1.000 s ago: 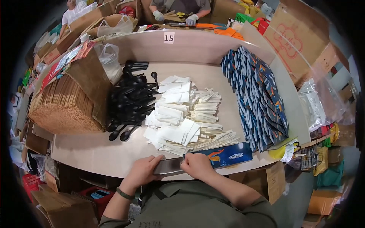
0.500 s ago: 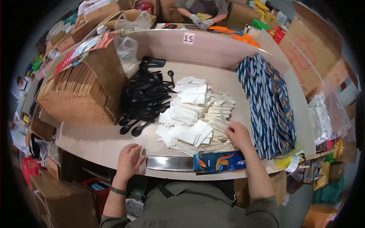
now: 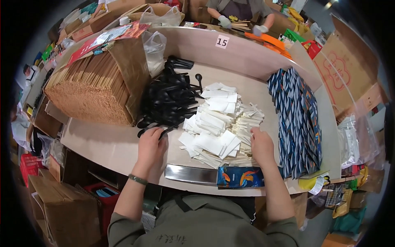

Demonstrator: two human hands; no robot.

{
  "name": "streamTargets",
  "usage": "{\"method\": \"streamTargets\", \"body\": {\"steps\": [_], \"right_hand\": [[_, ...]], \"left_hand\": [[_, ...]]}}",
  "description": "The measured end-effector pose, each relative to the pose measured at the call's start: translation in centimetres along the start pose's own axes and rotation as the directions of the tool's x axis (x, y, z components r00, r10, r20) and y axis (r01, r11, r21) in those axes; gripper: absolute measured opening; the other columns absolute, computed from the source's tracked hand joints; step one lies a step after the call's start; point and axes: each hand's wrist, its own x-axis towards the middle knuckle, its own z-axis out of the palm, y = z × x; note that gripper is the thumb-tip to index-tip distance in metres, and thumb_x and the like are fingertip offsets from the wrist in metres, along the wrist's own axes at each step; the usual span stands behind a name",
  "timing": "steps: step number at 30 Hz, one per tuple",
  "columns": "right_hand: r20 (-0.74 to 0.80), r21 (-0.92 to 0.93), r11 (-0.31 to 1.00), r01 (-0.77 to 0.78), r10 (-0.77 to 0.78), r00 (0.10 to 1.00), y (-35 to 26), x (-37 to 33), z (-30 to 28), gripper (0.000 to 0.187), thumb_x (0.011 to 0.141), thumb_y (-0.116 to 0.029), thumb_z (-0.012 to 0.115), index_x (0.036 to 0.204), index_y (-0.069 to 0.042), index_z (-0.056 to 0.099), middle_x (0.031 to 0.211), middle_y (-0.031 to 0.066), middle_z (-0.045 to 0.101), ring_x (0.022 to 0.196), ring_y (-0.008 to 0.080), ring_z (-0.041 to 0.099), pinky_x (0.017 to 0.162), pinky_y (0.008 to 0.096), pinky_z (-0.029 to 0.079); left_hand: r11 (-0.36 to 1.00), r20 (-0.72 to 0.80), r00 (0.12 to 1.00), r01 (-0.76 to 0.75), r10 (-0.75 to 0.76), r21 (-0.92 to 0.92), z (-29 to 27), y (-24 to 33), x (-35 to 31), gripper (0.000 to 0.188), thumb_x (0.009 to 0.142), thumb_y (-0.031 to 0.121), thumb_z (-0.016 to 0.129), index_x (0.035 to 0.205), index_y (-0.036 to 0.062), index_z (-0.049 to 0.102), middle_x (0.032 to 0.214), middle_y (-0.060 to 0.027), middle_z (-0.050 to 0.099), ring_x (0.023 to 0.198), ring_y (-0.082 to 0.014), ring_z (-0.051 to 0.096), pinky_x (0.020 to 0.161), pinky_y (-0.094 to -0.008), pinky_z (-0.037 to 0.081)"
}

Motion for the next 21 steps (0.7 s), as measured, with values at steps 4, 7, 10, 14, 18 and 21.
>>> {"method": "streamTargets", "body": {"steps": [4, 7, 10, 14, 18, 21], "right_hand": [[-0.072, 0.324, 0.938, 0.122, -0.104, 0.992, -3.1, -0.2, -0.2, 0.008, 0.085, -0.008, 0.067, 0.090, -0.007, 0.072, 0.089, 0.0150, 0.069, 0.087, 0.0347, 0.064, 0.079, 0.0425, 0.051], [-0.061, 0.321, 0.840, 0.437, -0.442, 0.895, -6.6, -1.2, 1.5, 0.004, 0.079, -0.011, 0.071, 0.079, -0.007, 0.071, 0.087, 0.0105, 0.066, 0.089, 0.0315, 0.062, 0.081, 0.0411, 0.049], [0.002, 0.039, 0.849, 0.527, -0.528, 0.849, -7.2, -1.9, 4.8, 0.003, 0.075, -0.008, 0.068, 0.073, -0.006, 0.065, 0.085, 0.0100, 0.063, 0.087, 0.0323, 0.061, 0.077, 0.0415, 0.050], [0.075, -0.017, 0.859, 0.512, -0.509, 0.857, -7.3, -1.5, 6.3, 0.002, 0.074, -0.007, 0.063, 0.074, -0.006, 0.062, 0.083, 0.0114, 0.061, 0.083, 0.0336, 0.062, 0.070, 0.0435, 0.052], [0.101, 0.123, 0.884, 0.452, -0.464, 0.880, -7.5, -0.5, 4.2, 0.006, 0.080, -0.012, 0.065, 0.077, -0.007, 0.064, 0.082, 0.0124, 0.063, 0.080, 0.0330, 0.063, 0.069, 0.0449, 0.052], [0.114, 0.276, 0.886, 0.372, -0.415, 0.903, -8.5, -2.2, 2.0, 0.005, 0.081, -0.015, 0.066, 0.081, -0.011, 0.066, 0.082, 0.0106, 0.062, 0.081, 0.0312, 0.063, 0.068, 0.0432, 0.052]], "left_hand": [[0.997, 0.081, 0.994, 0.074, -0.077, 0.038, 1.0, -0.1, 0.6, 0.020, 0.083, 0.007, 0.068, 0.102, 0.0040, 0.069, 0.103, -0.0154, 0.066, 0.094, -0.0373, 0.063, 0.082, -0.0443, 0.051], [0.992, 0.129, 0.983, 0.124, -0.127, 0.033, 0.9, 0.4, 0.5, 0.016, 0.085, 0.009, 0.066, 0.101, 0.0051, 0.068, 0.099, -0.0145, 0.066, 0.092, -0.0374, 0.064, 0.079, -0.0450, 0.052], [0.991, 0.106, 0.985, 0.129, -0.132, 0.034, 0.9, 0.4, -0.5, 0.016, 0.085, 0.008, 0.065, 0.101, 0.0057, 0.068, 0.099, -0.0135, 0.066, 0.092, -0.0368, 0.064, 0.078, -0.0438, 0.052], [0.975, 0.073, 0.977, 0.207, -0.201, -0.081, 0.2, 0.3, -2.7, 0.021, 0.085, 0.004, 0.066, 0.106, 0.0057, 0.068, 0.100, -0.0144, 0.066, 0.092, -0.0366, 0.065, 0.079, -0.0406, 0.053], [0.956, 0.047, 0.968, 0.252, -0.248, -0.151, -1.6, 0.0, -3.9, 0.028, 0.086, 0.000, 0.065, 0.114, 0.0028, 0.067, 0.100, -0.0161, 0.067, 0.093, -0.0336, 0.067, 0.081, -0.0360, 0.053], [0.900, 0.034, 0.941, 0.332, -0.337, -0.284, -2.2, -0.4, -5.6, 0.023, 0.091, 0.001, 0.065, 0.114, -0.0004, 0.068, 0.094, -0.0132, 0.066, 0.087, -0.0227, 0.066, 0.079, -0.0302, 0.051]]}}
